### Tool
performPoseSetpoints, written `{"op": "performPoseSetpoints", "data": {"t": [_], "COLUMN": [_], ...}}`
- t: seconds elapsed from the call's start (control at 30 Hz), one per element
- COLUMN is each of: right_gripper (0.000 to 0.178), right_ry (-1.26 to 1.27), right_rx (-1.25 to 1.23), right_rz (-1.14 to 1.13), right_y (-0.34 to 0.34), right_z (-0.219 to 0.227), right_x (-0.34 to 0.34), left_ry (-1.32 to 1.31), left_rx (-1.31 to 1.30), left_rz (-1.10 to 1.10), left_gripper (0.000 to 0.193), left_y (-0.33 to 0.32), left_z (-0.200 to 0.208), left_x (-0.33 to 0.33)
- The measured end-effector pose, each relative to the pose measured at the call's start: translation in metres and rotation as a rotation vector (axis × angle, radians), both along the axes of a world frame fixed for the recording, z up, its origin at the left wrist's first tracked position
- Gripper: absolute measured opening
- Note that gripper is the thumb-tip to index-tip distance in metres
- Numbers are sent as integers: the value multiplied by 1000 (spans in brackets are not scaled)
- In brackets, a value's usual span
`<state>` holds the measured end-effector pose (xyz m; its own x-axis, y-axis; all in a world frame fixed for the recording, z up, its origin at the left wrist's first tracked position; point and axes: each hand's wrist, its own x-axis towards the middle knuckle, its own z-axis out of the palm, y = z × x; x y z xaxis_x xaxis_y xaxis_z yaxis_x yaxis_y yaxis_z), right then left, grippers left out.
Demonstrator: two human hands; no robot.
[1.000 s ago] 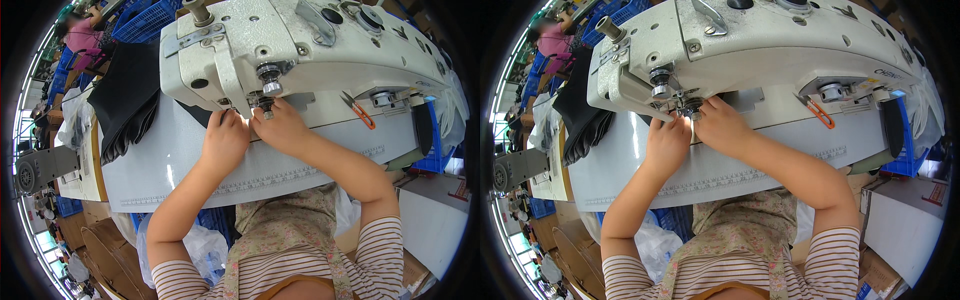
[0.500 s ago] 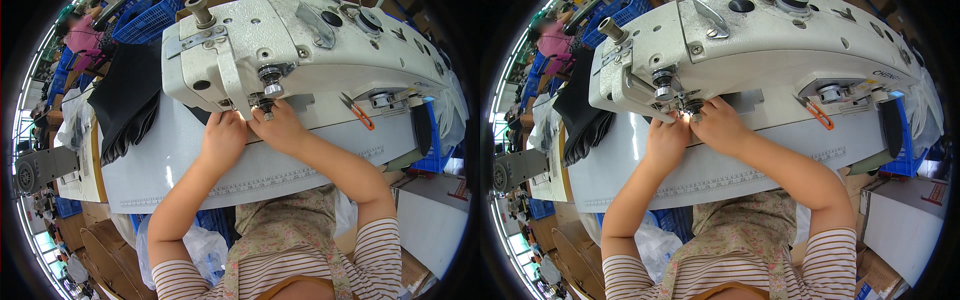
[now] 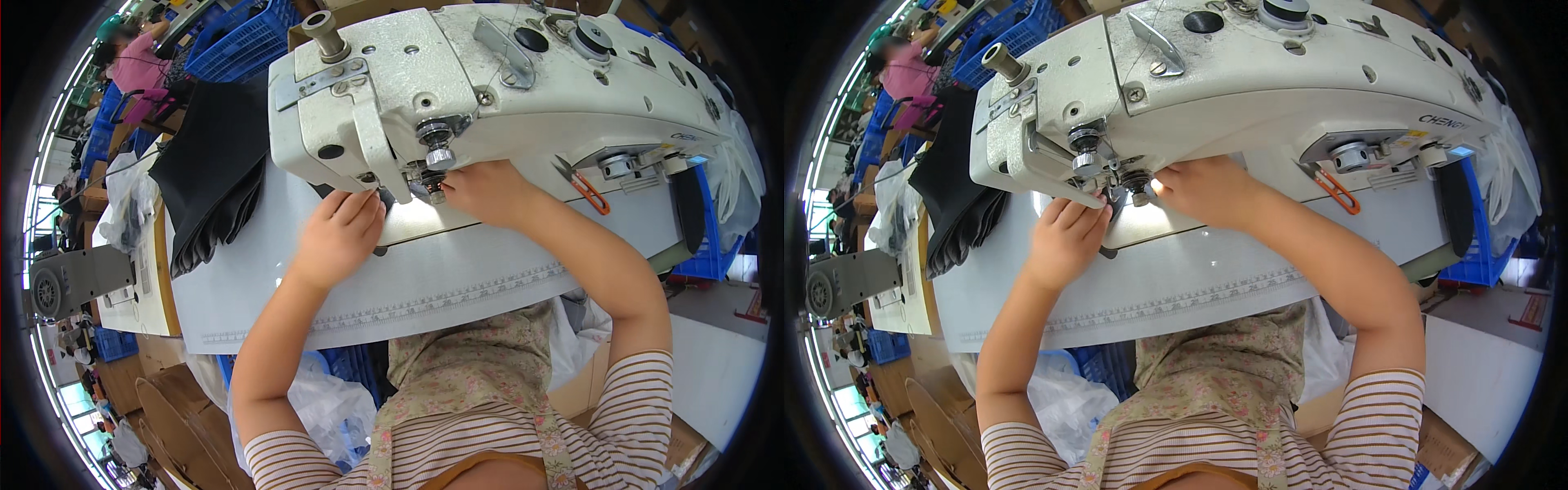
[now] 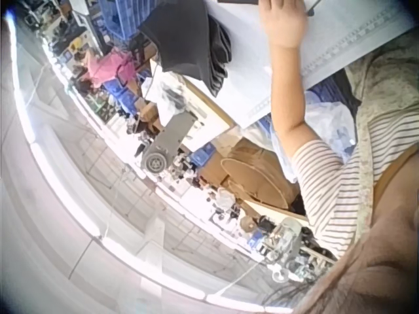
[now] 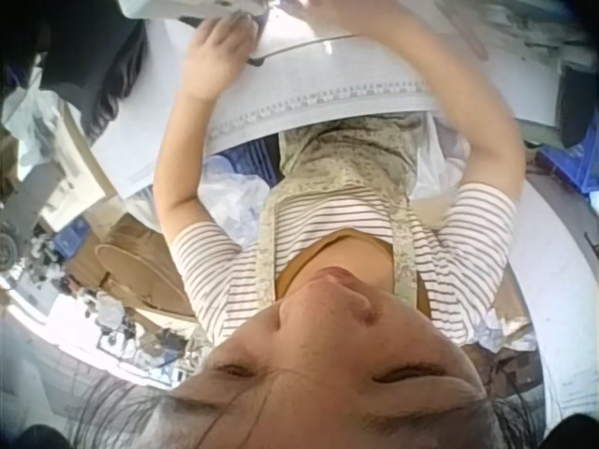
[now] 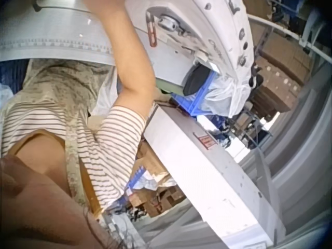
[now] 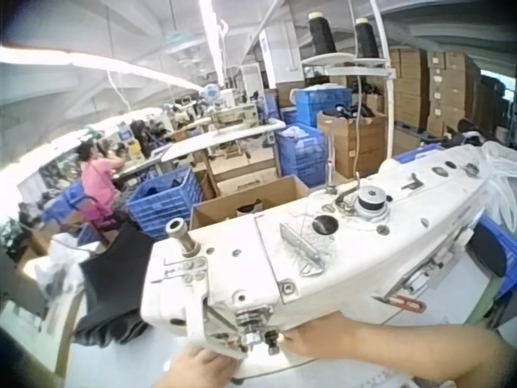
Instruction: The person stitches fabric pieces together using a sewing machine, trims thread using snips, and aligns another set of fabric pieces to sew them together.
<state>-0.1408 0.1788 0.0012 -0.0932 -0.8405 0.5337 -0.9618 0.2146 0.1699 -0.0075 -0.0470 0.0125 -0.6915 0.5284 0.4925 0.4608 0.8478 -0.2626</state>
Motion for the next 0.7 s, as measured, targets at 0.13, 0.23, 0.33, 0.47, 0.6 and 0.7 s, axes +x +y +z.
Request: {"op": "performPoseSetpoints", "data": {"t": [0.13,0.23,0.33,0.47,0.6,0.7], "right_gripper": [10,9,10,14,21,21], "right_ry": [67,103,30,102,95,85], "right_rx": [135,144,108,182,186,185], "right_rz": [45,47,64,79,72,64], "right_y": [-4,-6,-7,-6,-5,-6], "right_z": [11,7,6,10,11,9], "right_x": [10,14,19,22,22,23], "left_ry": [-117,-150,-172,-171,-134,-130], "left_rx": [-82,-111,-98,-115,-78,-61], "left_rz": [38,63,90,93,90,95], "left_gripper": [16,17,18,19,18,16], "left_y": [18,27,30,31,29,31], "left_z": [13,15,13,8,4,6], "left_x": [5,4,5,7,8,8]}}
